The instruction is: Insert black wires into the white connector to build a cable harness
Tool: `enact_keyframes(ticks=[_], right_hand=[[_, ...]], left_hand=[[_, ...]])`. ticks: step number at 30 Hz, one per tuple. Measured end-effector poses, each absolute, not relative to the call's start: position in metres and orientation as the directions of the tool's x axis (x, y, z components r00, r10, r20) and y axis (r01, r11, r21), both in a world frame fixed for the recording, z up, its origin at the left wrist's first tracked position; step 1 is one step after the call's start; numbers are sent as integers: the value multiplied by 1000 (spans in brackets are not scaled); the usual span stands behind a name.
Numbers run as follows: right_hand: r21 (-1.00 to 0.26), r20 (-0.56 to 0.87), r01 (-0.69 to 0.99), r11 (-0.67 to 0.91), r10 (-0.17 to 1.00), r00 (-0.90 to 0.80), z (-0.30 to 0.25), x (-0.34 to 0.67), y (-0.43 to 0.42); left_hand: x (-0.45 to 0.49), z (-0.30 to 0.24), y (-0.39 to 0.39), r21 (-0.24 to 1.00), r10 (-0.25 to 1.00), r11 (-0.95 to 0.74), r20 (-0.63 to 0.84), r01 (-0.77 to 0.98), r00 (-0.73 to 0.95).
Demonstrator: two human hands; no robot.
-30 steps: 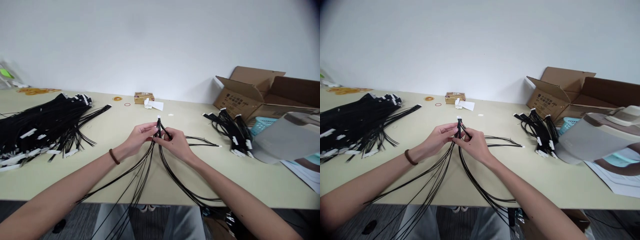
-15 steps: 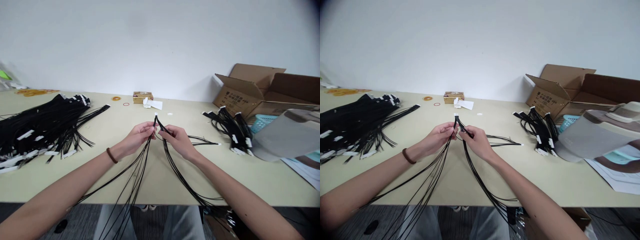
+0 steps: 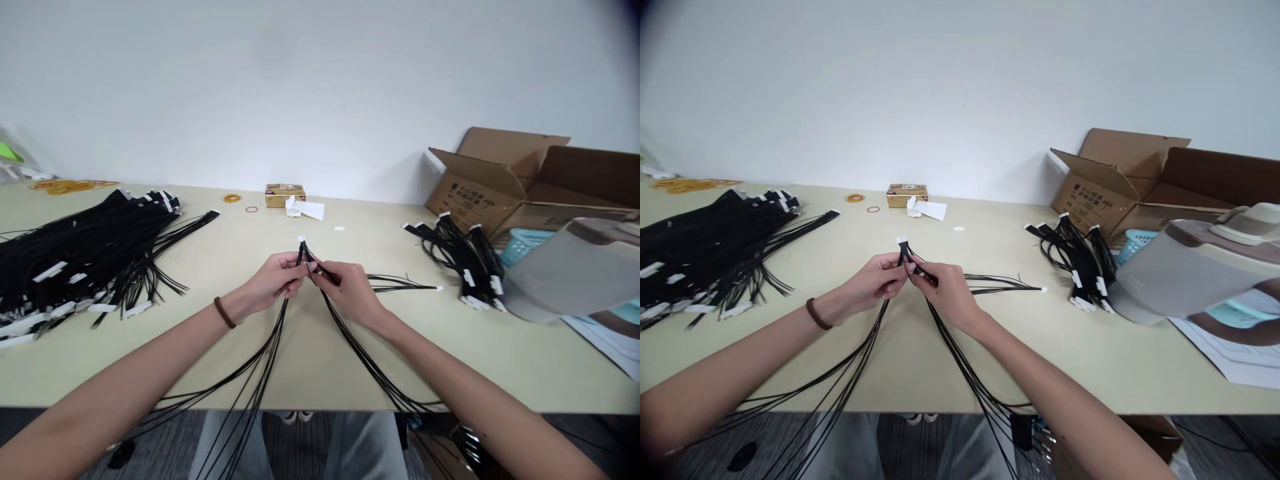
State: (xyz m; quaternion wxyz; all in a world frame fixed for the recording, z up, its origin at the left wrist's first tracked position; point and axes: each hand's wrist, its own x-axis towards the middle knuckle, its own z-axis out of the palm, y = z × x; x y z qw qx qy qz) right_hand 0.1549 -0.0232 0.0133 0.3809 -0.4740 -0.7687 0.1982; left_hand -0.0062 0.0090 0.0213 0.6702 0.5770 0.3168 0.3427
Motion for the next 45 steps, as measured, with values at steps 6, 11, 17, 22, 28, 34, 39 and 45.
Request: enact_keyframes(ticks=[6,11,17,22,28,34,39,45], right_hand=[[-552,381,679,484,871,-312,8,169,-12],[-534,321,642,550,834,-448,10,176,-12],[-643,251,526,556,803,-540,21,178,-20],[-711,178,524,469,841,-511,29,189,-18],[-355,375,805,475,861,-343,29,219,-6],[-222,468,894,390,847,-253,25,230,0],[-360,373,707,609,788,-489,18,208,-8],[-284,471,777,562,788,-397,12,223,1]], left_hand=[[-8,16,22,982,920,-157,184,-103,346],[-23,21,38,929,944,-279,312,-242,110],[-44,28,57,853,856,-517,514,-68,-49],[-62,31,64,744,794,-588,605,317,53],[-77,31,67,289,754,-492,613,821,236],[-71,23,67,288,812,-441,531,850,241],[-65,18,72,702,838,-525,527,481,145],[-62,21,74,939,942,-335,335,-83,-9]])
